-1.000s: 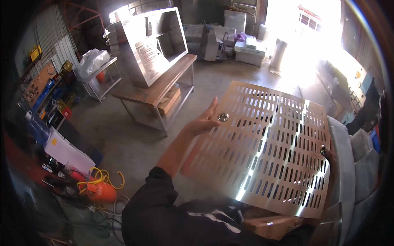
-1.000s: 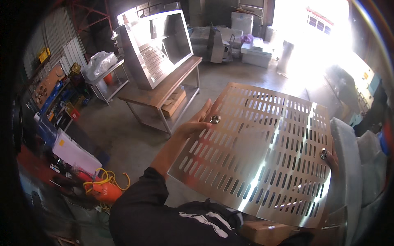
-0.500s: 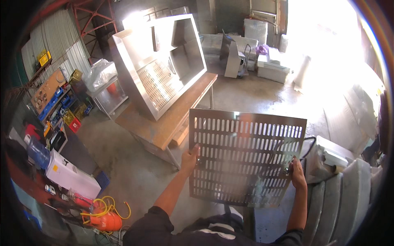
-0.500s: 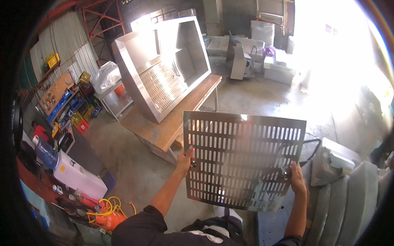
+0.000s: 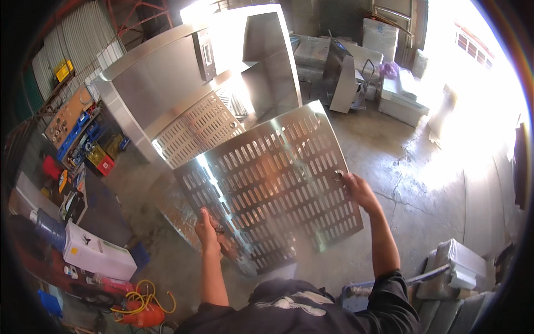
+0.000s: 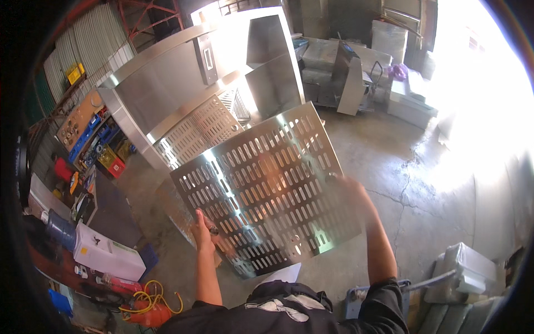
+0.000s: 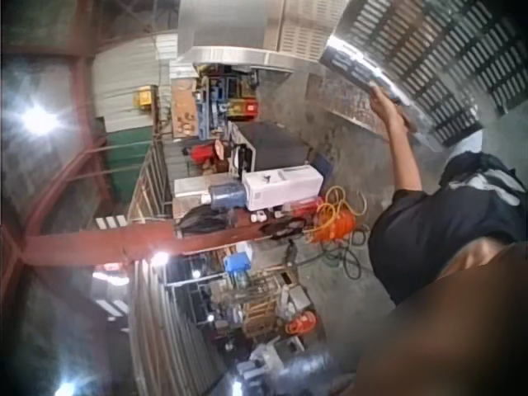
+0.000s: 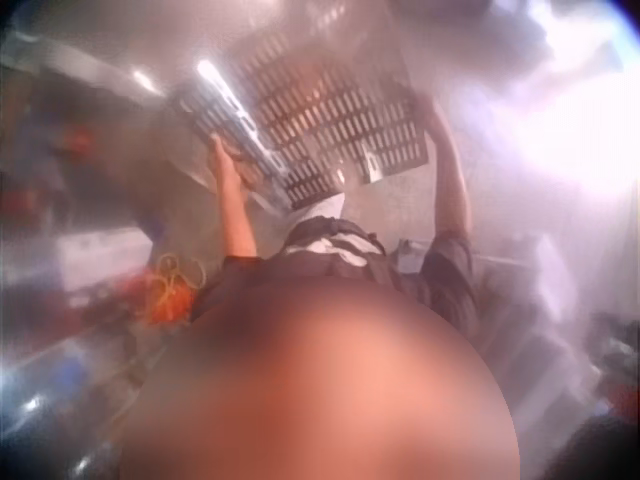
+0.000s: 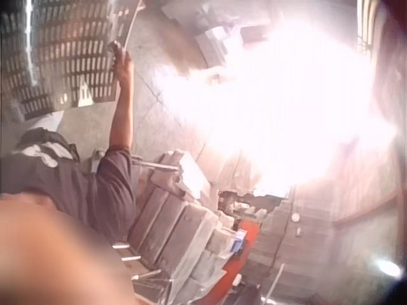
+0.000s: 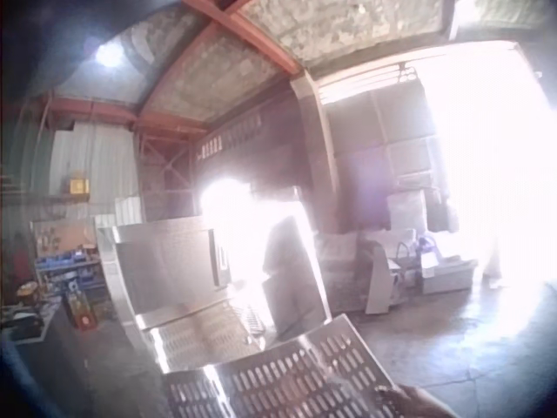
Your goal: The person removes a perforated metal panel from a stainless steel unit, walks around the workshop, and returns to wipe the interior surfaces with a cloth. The person then reattaches the panel to the unit.
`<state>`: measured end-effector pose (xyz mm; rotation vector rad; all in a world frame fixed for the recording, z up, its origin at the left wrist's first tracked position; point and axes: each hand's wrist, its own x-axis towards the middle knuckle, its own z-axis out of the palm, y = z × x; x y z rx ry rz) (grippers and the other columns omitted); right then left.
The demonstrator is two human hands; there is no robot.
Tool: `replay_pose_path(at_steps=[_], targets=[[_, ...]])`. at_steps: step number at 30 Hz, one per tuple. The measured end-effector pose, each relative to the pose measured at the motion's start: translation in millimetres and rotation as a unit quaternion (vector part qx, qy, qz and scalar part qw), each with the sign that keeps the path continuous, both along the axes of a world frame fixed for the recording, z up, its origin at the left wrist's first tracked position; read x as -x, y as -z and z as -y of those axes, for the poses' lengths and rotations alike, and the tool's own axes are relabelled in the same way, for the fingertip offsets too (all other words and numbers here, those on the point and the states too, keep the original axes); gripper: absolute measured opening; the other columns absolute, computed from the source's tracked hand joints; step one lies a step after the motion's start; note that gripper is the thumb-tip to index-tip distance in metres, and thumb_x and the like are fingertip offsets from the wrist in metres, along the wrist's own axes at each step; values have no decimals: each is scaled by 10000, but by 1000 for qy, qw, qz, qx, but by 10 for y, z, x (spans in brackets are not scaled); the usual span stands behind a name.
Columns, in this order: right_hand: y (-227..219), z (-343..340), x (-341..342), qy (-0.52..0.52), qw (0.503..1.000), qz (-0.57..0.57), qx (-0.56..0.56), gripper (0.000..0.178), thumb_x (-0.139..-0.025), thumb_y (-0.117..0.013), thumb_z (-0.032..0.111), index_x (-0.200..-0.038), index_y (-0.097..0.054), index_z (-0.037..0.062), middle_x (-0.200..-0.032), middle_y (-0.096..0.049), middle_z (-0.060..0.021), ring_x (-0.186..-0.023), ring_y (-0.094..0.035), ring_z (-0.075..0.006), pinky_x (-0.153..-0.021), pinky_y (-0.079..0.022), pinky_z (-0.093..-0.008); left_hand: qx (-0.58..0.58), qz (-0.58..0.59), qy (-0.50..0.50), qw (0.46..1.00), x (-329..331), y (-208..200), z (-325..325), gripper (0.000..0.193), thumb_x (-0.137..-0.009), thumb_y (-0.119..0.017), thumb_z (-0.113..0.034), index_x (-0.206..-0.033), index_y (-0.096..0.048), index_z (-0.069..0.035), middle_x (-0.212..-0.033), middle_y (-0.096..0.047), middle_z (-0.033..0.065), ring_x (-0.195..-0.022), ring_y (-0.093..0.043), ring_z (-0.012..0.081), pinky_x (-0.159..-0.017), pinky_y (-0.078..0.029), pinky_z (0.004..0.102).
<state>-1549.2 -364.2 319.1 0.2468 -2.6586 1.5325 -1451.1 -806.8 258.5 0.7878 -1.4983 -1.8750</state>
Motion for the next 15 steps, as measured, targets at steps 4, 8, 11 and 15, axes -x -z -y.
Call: replay_pose_path(at_steps=[4,8,11,15], targets=[[394,430,1415,23,992,71,102,486,-1025,-489,444,-1077,-672,-3,-889,-688,-86,-849,-643,-181,-757,-500,-353,-42,51,-19,998,912,297,169,369,-981,-609,-419,-861,-580,-71,-709,-476,-34,-604,-454,85,-529,-367,255],[671,777,2939,75,995,65,-25,489,-1011,-501,463,-1030,-668,3,-919,-691,-140,-863,-651,-221,-775,-495,-381,-35,55,-77,995,1965,454,274,360,-982,-597,-402,-913,-595,-49,-719,-515,-10,-614,-490,89,-530,-403,254],[808,1030,3909,66,992,74,-78,560,-1003,-476,546,-989,-650,14,-935,-688,-181,-890,-665,-282,-791,-493,-430,-25,76,-103,992,2553,472,402,395,-988,-562,-424,-976,-622,-34,-750,-565,21,-636,-521,100,-541,-435,264],[1085,1247,4601,-20,997,74,-6,536,-1008,-488,521,-991,-645,9,-821,-682,-154,-806,-667,-273,-737,-498,-420,34,132,-207,969,2881,614,413,558,-973,-528,-558,-994,-629,-9,-781,-519,37,-682,-512,126,-580,-413,276]])
